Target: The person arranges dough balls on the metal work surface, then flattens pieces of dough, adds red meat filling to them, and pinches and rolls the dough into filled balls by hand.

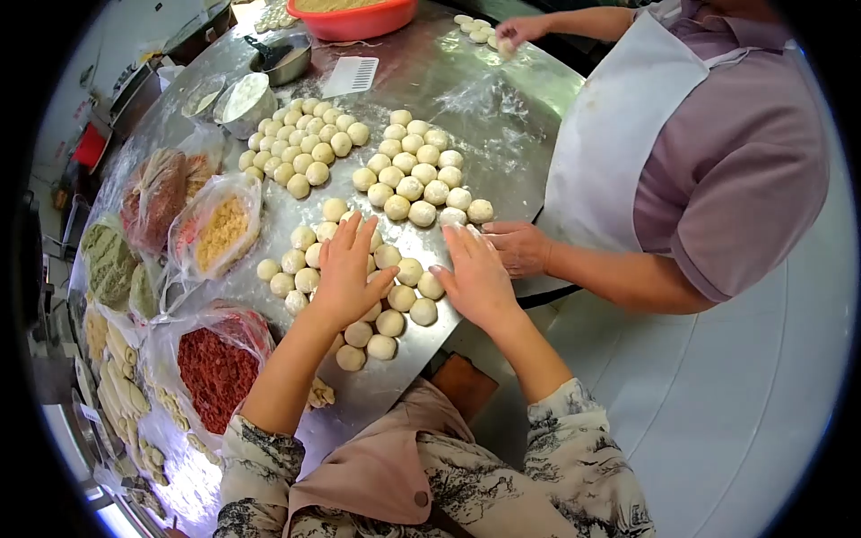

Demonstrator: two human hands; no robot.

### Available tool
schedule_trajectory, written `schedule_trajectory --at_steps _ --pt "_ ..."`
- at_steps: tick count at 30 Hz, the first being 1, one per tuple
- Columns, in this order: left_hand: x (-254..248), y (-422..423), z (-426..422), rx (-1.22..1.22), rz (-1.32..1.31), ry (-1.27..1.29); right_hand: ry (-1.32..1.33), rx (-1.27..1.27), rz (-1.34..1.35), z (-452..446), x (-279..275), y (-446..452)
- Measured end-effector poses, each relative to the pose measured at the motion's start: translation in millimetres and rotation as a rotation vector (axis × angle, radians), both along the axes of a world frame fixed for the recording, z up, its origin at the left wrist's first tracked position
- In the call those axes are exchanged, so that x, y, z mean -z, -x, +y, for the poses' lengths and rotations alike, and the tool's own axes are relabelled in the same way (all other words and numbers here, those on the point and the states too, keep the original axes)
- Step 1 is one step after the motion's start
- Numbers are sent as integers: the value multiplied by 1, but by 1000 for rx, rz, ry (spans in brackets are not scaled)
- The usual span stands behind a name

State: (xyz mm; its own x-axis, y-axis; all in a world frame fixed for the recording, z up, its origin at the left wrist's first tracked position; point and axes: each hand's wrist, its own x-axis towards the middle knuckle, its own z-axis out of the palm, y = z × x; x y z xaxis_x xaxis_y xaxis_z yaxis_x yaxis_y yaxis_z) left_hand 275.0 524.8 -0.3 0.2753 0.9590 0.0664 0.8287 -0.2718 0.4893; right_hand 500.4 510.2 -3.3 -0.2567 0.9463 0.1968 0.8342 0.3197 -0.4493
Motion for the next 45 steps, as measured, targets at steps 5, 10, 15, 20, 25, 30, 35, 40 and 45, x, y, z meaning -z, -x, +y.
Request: schedule_trajectory --at_steps 5,10,15,20,25,30,35,40,45 --pt "10 4 35 -37 -1 -114 -32 180 73 15 2 3" --pt "-4 -2 86 -93 238 -27 176 400 128 41 13 13" --pt "-17 -14 130 21 520 153 378 556 76 51 15 20" --pt "-5 -20 148 66 425 322 376 593 68 73 18 28" --pt "19 -13 153 61 110 315 205 592 121 93 41 34" --pt "37 -29 167 -57 -84 216 111 601 207 130 55 22" --pt "53 -66 229 -165 -244 61 80 573 203 221 59 -7" --pt "49 -62 293 -179 -371 -38 153 746 233 316 59 20" --pt "11 -37 269 -117 -435 32 214 808 232 407 60 62"
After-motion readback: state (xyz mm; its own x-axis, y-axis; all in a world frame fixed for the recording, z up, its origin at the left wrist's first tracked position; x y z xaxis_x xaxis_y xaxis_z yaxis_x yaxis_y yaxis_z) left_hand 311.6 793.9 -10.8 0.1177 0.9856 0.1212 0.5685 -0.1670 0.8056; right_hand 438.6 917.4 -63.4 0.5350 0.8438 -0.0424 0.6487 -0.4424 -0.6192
